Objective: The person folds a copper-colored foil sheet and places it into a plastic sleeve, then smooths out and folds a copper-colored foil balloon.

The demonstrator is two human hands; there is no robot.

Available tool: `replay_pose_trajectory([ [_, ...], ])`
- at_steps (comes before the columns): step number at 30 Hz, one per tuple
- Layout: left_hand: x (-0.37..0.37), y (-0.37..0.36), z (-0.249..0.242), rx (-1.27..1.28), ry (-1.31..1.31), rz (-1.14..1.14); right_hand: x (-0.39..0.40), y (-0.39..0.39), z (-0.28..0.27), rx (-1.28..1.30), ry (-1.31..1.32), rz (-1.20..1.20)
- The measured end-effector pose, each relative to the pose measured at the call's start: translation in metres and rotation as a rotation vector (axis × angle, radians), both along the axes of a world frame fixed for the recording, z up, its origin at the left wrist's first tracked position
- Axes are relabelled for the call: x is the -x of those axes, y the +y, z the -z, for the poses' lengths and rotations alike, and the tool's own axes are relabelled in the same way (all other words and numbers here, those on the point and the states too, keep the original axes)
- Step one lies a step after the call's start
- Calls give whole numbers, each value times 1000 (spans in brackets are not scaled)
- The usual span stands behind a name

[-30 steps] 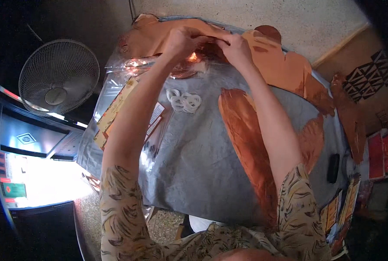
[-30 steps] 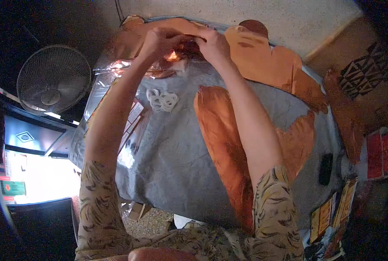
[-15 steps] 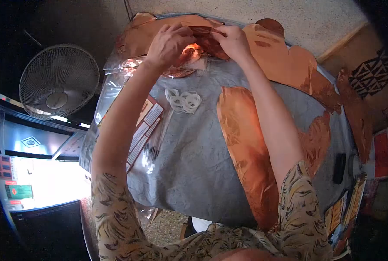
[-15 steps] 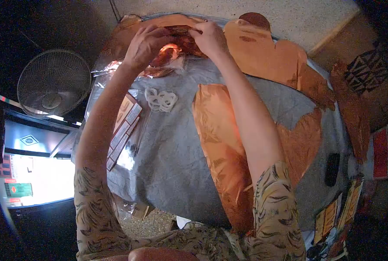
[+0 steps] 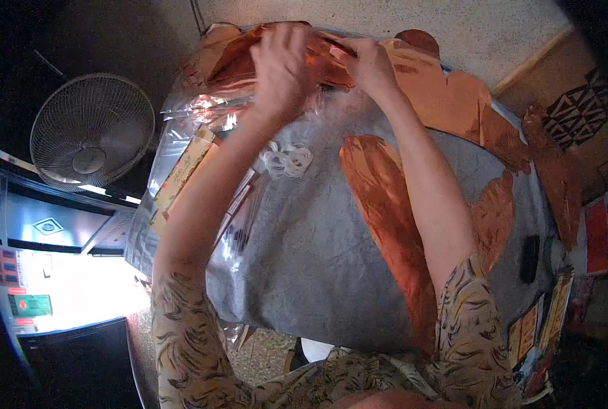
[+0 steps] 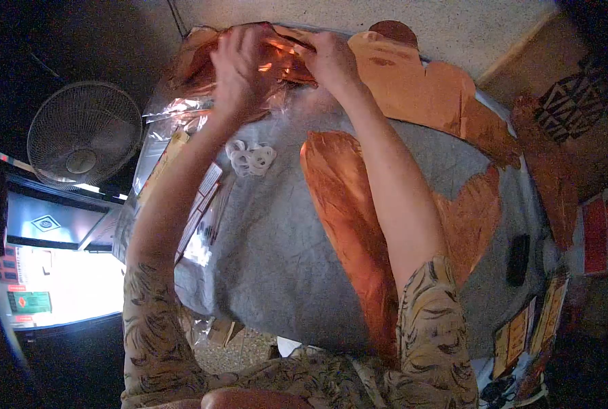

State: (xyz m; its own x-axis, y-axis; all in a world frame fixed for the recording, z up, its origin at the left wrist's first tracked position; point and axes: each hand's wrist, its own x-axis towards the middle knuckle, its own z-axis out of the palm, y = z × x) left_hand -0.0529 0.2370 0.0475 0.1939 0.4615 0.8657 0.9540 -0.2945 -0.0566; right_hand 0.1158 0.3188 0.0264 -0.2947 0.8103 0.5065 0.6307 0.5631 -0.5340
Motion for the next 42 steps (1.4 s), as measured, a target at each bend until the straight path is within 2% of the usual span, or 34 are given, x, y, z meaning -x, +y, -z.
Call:
replay_pose_trajectory([
  [2,-33,-25,22,123,-94,520,-2,-1,-5,-57,-23,-51],
  [3,-50,-56,16,290,-78,720,-2,1,-4,-75,-10,-91],
  [5,-75,-78,35,769,-49,940,2,1,-4,-93,-8,-133],
  [6,-76,-89,39,764,-52,937,1,-1,-5,-96,-12,-138],
  [8,-79,-103,45,571,148,837,-4,-10,-13,-141,-107,-94],
  [12,-73,-119,53,546,209,718,-27,-13,-22,-306,-184,-92],
  [14,-65,-125,43,751,327,605,-49,-39,-39,-257,-258,-71],
  [18,-55,-125,52,729,240,594,-120,-82,-53,-401,-367,9],
  [19,-54,-118,72,652,147,669,-143,-97,-55,-463,-428,23],
  [20,-55,-116,76,629,175,646,-163,-118,-58,-522,-494,40],
  [21,-58,-122,72,670,160,629,-180,-148,-64,-494,-515,58],
  [23,-63,-129,64,708,151,632,-208,-219,-79,-420,-782,141],
  [25,-65,-134,62,799,174,528,-218,-289,-73,-563,-764,145],
  [27,-65,-139,61,774,185,503,-212,-350,-60,-194,-970,262],
  [29,-63,-139,66,748,175,522,-203,-396,-42,-256,-1041,246],
  [31,-66,-148,58,782,165,494,-187,-424,-19,-30,-1067,199],
  [33,-65,-148,63,797,125,506,-173,-441,-1,42,-1023,141],
  [35,-63,-153,61,801,92,533,-173,-449,-6,108,-977,74],
  [37,-60,-159,65,819,53,560,-182,-452,-23,243,-582,-181],
  [38,-59,-162,65,781,-13,519,-187,-446,-32,250,-582,-191],
  [40,-61,-176,70,748,-81,471,-198,-418,-46,341,-154,-291],
  [41,-66,-191,73,725,14,471,-205,-401,-32,347,-152,-296],
  [42,-71,-205,75,698,110,470,-212,-382,-4,129,-298,-99],
])
